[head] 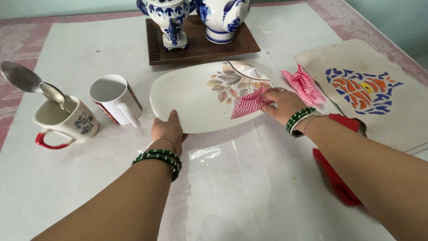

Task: The person wipes a plate and a mug with a cloth, cleans the table surface with the cloth, and wipes a ceramic tea set on a tray before folding the cloth.

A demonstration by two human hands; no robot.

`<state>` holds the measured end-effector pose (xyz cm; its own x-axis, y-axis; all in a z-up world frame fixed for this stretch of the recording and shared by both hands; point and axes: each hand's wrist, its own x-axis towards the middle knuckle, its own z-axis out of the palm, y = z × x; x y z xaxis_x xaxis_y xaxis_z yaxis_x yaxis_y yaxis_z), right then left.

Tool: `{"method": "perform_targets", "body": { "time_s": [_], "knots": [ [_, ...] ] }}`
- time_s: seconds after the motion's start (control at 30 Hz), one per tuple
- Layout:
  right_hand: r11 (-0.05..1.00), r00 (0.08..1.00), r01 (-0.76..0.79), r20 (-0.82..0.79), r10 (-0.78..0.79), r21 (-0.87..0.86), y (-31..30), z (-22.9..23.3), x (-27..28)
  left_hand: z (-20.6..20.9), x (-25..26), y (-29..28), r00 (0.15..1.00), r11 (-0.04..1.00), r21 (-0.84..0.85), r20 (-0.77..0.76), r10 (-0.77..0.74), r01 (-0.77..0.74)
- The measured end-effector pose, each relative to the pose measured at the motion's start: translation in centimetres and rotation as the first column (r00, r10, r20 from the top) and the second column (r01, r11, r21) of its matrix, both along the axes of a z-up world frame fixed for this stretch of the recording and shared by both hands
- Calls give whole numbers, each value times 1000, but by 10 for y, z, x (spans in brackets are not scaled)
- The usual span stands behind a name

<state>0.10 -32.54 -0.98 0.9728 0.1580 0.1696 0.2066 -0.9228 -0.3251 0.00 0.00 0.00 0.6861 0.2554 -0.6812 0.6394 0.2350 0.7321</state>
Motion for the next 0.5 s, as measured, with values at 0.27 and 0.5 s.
{"method": "perform_targets", "body": {
  "time_s": [0.27, 0.5],
  "knots": [
    [964, 916, 242, 302, -266, 112, -57, 2, 1, -1, -32, 4, 996, 996, 89, 84, -26, 19],
    [863, 855, 505, 123, -504, 24, -129, 19, -16, -7, -54, 8, 997, 996, -78, 70, -30, 35]
  ]
}}
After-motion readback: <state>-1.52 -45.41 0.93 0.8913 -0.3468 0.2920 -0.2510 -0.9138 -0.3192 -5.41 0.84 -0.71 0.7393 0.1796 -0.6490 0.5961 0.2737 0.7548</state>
